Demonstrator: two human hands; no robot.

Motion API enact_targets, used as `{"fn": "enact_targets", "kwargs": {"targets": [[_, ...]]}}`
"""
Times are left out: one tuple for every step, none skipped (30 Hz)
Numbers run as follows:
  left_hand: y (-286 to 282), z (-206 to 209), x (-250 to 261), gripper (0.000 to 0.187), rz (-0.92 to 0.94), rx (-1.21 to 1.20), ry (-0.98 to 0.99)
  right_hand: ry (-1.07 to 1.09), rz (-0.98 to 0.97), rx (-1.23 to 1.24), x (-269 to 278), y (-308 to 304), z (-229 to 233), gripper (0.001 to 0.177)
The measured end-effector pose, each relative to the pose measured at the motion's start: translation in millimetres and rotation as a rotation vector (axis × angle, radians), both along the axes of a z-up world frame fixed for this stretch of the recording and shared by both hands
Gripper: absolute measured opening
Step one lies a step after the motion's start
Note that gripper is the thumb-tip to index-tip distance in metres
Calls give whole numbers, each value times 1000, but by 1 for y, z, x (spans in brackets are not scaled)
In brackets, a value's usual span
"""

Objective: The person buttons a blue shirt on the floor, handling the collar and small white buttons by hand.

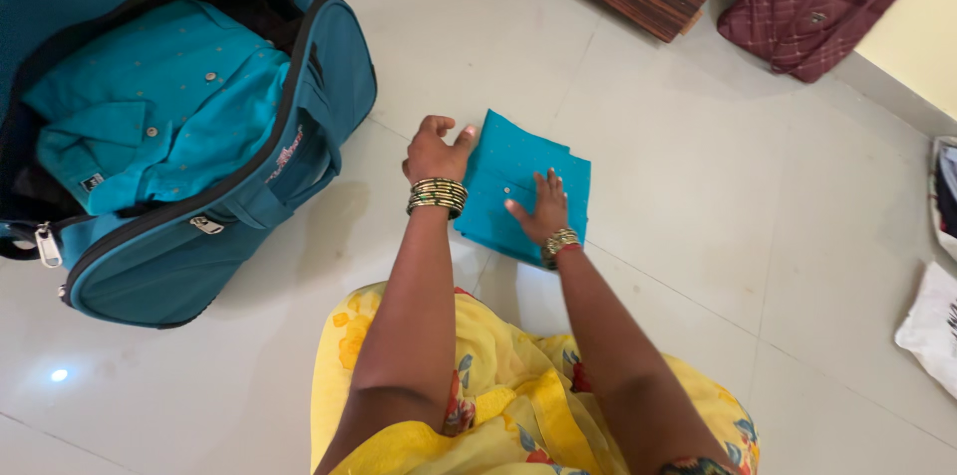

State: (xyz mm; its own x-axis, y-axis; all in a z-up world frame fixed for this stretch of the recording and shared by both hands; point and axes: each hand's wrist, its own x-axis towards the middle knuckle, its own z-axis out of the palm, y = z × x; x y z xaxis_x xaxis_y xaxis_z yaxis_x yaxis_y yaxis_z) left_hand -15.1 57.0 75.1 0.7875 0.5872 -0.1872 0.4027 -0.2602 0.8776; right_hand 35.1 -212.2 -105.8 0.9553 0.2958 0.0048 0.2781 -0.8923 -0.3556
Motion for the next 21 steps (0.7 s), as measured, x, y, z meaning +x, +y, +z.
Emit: {"fn": "enact_targets", "kwargs": {"targets": [[0,1,-1,42,6,4,2,-35,-45,36,0,18,-2,102],[0,2,-2,42,5,-3,-18,-69,-90,71,0,36,-4,115],[0,2,-2,42,2,-12,-38,-67,-87,73,-1,52,-5,115],[1,3,-2,42,5,-10,-37,-59,-97,95,-1,69,-7,119],[0,3,-2,41,-1,-20,-43,-50,-108,114,-2,83,-8,123],[0,4,-1,40,-6,-30,-49,-47,-107,113,-2,96,-9,123],[-1,4,0,40,-6,-31,-46,104,-115,-51,-3,109,-11,122],[-1,5,1,40,-16,-46,-53,255,-123,-214,-4,118,-12,121],[-1,5,2,40,-25,-60,-61,259,-123,-214,-4,125,-13,121],[-2,6,2,40,-25,-60,-58,274,-145,-206,-5,130,-15,120],[-3,5,3,39,-38,-52,-59,288,-167,-201,-5,133,-18,120],[-4,4,4,39,-51,-45,-60,290,-165,-204,-5,138,-24,120],[-4,3,4,39,-51,-47,-58,289,-143,-260,-4,142,-31,121],[-5,1,6,38,-52,-53,-59,288,-120,-316,-4,141,-38,121],[-5,0,7,38,-56,-56,-62,289,-123,-315,-3,138,-45,121],[-6,-2,6,38,-60,-56,-61,237,-82,-258,-4,135,-52,109],[-5,-2,6,38,-67,-55,-62,182,-39,-200,-3,134,-54,98],[-4,-2,5,38,-74,-55,-62,179,-41,-198,-1,129,-54,98],[-4,-2,4,38,-77,-55,-66,156,-90,52,3,118,-51,76],[-4,-1,3,38,-78,-56,-45,132,-138,302,6,106,-47,61],[-4,1,1,38,-81,-58,-24,233,-201,416,12,91,-37,57]]}}
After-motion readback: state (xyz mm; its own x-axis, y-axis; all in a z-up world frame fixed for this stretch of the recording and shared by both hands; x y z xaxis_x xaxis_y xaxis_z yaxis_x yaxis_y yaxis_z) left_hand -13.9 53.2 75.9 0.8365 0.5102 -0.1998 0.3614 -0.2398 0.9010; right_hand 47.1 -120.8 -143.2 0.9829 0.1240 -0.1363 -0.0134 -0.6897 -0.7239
